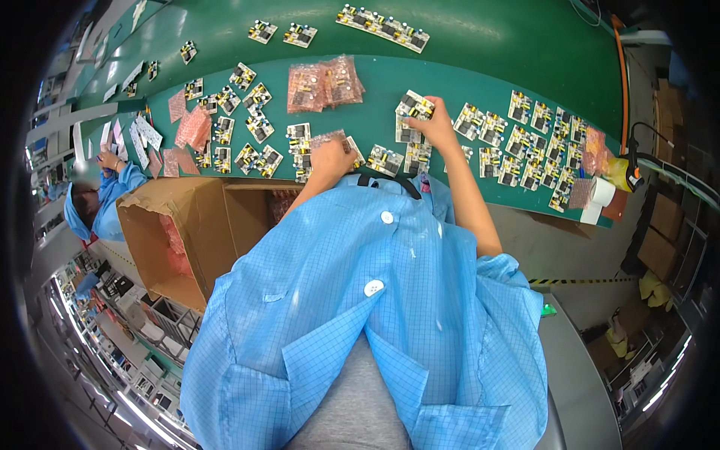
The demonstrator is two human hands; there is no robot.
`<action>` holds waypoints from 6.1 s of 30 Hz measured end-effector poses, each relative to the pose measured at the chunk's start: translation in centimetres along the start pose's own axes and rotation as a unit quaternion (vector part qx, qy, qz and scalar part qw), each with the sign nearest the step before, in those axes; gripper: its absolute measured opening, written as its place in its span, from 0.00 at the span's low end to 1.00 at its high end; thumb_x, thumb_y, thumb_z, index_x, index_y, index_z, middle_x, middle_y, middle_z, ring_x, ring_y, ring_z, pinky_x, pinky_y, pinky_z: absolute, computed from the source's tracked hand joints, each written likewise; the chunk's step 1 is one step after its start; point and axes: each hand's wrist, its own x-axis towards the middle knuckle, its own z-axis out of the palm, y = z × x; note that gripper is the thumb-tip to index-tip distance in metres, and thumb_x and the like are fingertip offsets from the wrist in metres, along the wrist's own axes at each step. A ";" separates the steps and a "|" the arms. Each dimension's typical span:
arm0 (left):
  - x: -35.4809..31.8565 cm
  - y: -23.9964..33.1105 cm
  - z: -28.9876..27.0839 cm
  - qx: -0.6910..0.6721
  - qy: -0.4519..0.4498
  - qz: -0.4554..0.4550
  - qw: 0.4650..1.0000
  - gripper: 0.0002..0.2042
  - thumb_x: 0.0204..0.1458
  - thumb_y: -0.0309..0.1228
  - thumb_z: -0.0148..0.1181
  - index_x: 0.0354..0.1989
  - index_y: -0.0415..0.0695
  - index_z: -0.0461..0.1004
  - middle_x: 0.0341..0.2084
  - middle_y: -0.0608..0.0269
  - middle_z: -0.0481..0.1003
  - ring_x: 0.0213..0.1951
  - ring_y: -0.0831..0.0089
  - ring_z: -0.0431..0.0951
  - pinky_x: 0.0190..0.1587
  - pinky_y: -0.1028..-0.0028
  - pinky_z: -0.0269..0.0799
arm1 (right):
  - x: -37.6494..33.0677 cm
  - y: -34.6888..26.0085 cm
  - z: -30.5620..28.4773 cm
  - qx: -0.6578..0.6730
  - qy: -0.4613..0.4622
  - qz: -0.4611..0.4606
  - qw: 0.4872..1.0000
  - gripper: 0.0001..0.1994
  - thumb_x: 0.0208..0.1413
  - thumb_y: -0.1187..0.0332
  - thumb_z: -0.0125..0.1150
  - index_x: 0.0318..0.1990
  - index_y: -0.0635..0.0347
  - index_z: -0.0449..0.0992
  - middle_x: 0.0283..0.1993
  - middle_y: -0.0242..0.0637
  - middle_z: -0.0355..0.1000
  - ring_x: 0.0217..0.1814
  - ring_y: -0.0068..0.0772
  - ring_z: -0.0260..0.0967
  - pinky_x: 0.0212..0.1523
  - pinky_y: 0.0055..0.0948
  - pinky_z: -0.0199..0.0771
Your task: Packing circuit board components into plastic bags and cardboard boxes at a manufacturing station.
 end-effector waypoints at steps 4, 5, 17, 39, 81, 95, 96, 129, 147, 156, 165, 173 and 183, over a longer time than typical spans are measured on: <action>0.2 0.6 0.1 -0.001 0.034 -0.015 0.999 0.17 0.45 0.42 0.58 0.28 0.38 0.78 0.24 0.41 0.77 0.30 0.48 0.80 0.34 0.56 0.76 | -1.3 -1.3 -0.9 0.154 0.017 0.090 0.984 0.31 0.46 0.70 0.71 0.56 0.63 0.61 0.36 0.33 0.72 0.29 0.22 0.68 0.33 0.23 0.71; 0.2 0.4 0.4 -0.005 0.049 -0.021 0.999 0.15 0.45 0.41 0.57 0.26 0.40 0.78 0.24 0.45 0.78 0.28 0.47 0.80 0.34 0.54 0.75 | -1.4 -1.2 -1.3 0.163 0.033 0.088 0.982 0.32 0.45 0.69 0.72 0.55 0.64 0.61 0.37 0.35 0.72 0.30 0.21 0.69 0.33 0.23 0.72; 7.7 9.2 -3.8 -0.574 0.018 0.081 0.815 0.07 0.55 0.30 0.58 0.36 0.39 0.74 0.29 0.63 0.78 0.30 0.75 0.79 0.27 0.77 0.70 | 2.7 0.9 -4.0 0.193 0.088 0.101 0.972 0.31 0.51 0.68 0.68 0.59 0.64 0.57 0.48 0.41 0.69 0.46 0.28 0.70 0.42 0.27 0.76; 14.4 13.5 1.1 -0.051 0.152 0.235 0.959 0.19 0.48 0.35 0.56 0.49 0.43 0.69 0.49 0.49 0.66 0.54 0.49 0.64 0.48 0.51 0.66 | 3.7 2.4 -8.5 0.070 0.044 0.123 0.989 0.29 0.46 0.70 0.69 0.55 0.69 0.65 0.45 0.43 0.75 0.45 0.29 0.73 0.45 0.27 0.74; 15.9 11.5 1.0 -0.276 0.090 0.341 0.894 0.03 0.46 0.23 0.60 0.29 0.39 0.75 0.35 0.57 0.71 0.36 0.61 0.76 0.39 0.67 0.74 | 4.0 2.2 -5.4 0.246 0.091 0.114 0.958 0.23 0.44 0.78 0.71 0.49 0.68 0.68 0.35 0.35 0.75 0.37 0.21 0.70 0.39 0.19 0.71; 14.1 10.9 1.2 -0.395 0.129 0.299 0.859 0.01 0.50 0.20 0.56 0.30 0.37 0.71 0.35 0.54 0.71 0.40 0.56 0.73 0.44 0.65 0.69 | 3.5 0.4 -5.2 0.228 0.081 0.108 0.964 0.25 0.45 0.75 0.72 0.51 0.67 0.67 0.39 0.38 0.74 0.38 0.23 0.70 0.38 0.21 0.71; 14.0 11.1 1.0 -0.396 0.153 0.294 0.856 0.01 0.50 0.20 0.56 0.30 0.37 0.71 0.35 0.53 0.71 0.41 0.55 0.72 0.44 0.64 0.69 | 3.3 0.6 -5.1 0.207 0.079 0.094 0.971 0.25 0.45 0.74 0.72 0.51 0.67 0.67 0.37 0.36 0.74 0.36 0.21 0.69 0.35 0.21 0.70; 4.5 11.5 -5.1 -0.300 0.207 0.372 0.854 0.02 0.47 0.26 0.57 0.30 0.46 0.73 0.46 0.60 0.70 0.52 0.58 0.65 0.52 0.60 0.56 | -2.1 -6.1 -5.0 0.178 -0.031 0.109 0.978 0.32 0.46 0.74 0.69 0.58 0.65 0.60 0.39 0.45 0.78 0.40 0.27 0.75 0.41 0.23 0.73; 3.8 13.4 -9.9 -0.215 0.280 0.383 0.854 0.03 0.47 0.29 0.61 0.30 0.49 0.78 0.56 0.63 0.67 0.63 0.52 0.52 0.62 0.54 0.44 | -1.9 -10.2 -5.6 0.191 0.048 0.040 0.980 0.35 0.45 0.71 0.69 0.60 0.63 0.58 0.40 0.44 0.77 0.39 0.24 0.74 0.35 0.20 0.69; 2.3 12.7 -9.8 -0.246 0.295 0.324 0.865 0.02 0.48 0.33 0.63 0.27 0.51 0.79 0.61 0.67 0.63 0.69 0.47 0.40 0.62 0.41 0.34 | -3.2 -9.8 -4.9 0.255 -0.014 0.049 0.966 0.34 0.47 0.68 0.69 0.61 0.63 0.59 0.41 0.37 0.78 0.32 0.14 0.68 0.27 0.15 0.60; 1.2 10.4 -9.5 -0.358 0.212 0.395 0.819 0.08 0.51 0.33 0.62 0.39 0.47 0.78 0.66 0.50 0.55 0.69 0.52 0.46 0.67 0.57 0.44 | -2.5 -10.0 -3.4 0.272 -0.134 0.047 0.952 0.28 0.51 0.74 0.63 0.60 0.64 0.61 0.42 0.40 0.78 0.38 0.19 0.72 0.34 0.18 0.68; 1.6 9.3 -7.3 -0.688 -0.040 0.070 0.722 0.29 0.60 0.43 0.54 0.63 0.39 0.53 0.61 0.48 0.58 0.62 0.65 0.59 0.62 0.68 0.55 | -1.5 -8.6 -3.2 0.298 -0.185 0.020 0.936 0.21 0.51 0.76 0.61 0.54 0.66 0.66 0.40 0.37 0.78 0.39 0.21 0.74 0.40 0.19 0.71; 6.5 0.7 -8.4 -0.197 0.320 -0.021 0.926 0.44 0.37 0.37 0.68 0.61 0.34 0.50 0.55 0.38 0.61 0.60 0.43 0.57 0.63 0.53 0.53 | 10.0 -2.8 -5.8 0.058 -0.235 0.044 0.969 0.16 0.46 0.81 0.60 0.46 0.66 0.71 0.39 0.41 0.78 0.39 0.27 0.75 0.41 0.25 0.75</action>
